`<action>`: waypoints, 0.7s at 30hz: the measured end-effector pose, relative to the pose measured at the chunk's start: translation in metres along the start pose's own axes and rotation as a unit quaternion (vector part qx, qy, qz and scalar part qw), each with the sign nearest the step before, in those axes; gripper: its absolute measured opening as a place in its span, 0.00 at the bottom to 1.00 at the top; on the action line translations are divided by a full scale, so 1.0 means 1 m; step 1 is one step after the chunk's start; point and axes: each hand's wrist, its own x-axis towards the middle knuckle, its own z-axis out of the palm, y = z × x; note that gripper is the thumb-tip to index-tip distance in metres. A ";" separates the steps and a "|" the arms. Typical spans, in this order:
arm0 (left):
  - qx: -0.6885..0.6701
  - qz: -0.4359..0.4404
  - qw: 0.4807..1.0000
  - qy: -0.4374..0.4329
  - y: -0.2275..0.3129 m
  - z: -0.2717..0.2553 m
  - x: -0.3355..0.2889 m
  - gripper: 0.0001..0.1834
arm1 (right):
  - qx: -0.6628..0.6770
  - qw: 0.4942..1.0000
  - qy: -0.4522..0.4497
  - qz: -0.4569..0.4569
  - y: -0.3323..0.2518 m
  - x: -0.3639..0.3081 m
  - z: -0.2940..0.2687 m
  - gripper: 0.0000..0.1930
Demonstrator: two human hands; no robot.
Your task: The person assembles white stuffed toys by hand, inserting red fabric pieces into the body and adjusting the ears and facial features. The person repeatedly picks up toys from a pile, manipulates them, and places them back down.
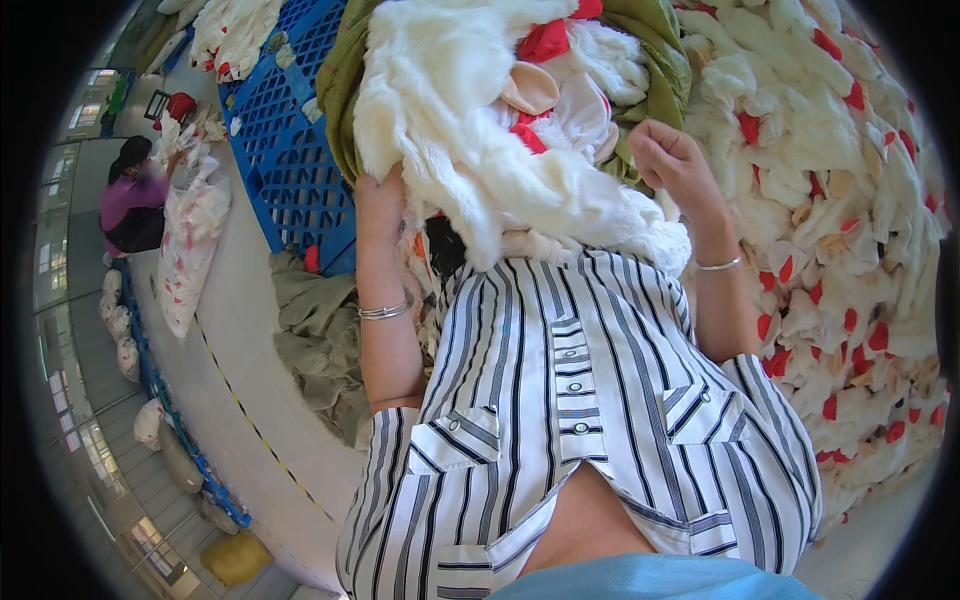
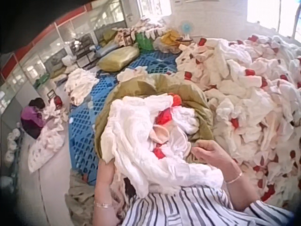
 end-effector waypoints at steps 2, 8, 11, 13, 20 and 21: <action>-0.021 0.011 0.998 -0.051 -0.013 -0.010 -0.003 0.19 | -0.063 0.991 -0.109 0.053 -0.003 -0.004 -0.011 0.13; -0.163 -0.009 0.973 -0.161 -0.038 0.002 -0.011 0.24 | -0.039 0.998 -0.005 0.058 0.018 0.044 0.023 0.17; -0.125 0.008 0.973 -0.196 -0.038 0.006 -0.006 0.25 | 0.057 0.997 0.004 0.043 0.020 0.076 0.051 0.19; -0.230 -0.033 0.947 -0.220 -0.032 -0.003 0.002 0.26 | 0.099 0.995 0.015 0.027 0.017 0.096 0.061 0.21; -0.224 -0.021 0.965 -0.136 -0.005 0.007 0.051 0.26 | 0.227 0.969 0.066 0.074 0.005 0.182 0.062 0.27; -0.178 -0.004 0.976 -0.122 -0.007 0.013 0.056 0.25 | 0.179 0.980 0.073 0.052 0.006 0.196 0.063 0.27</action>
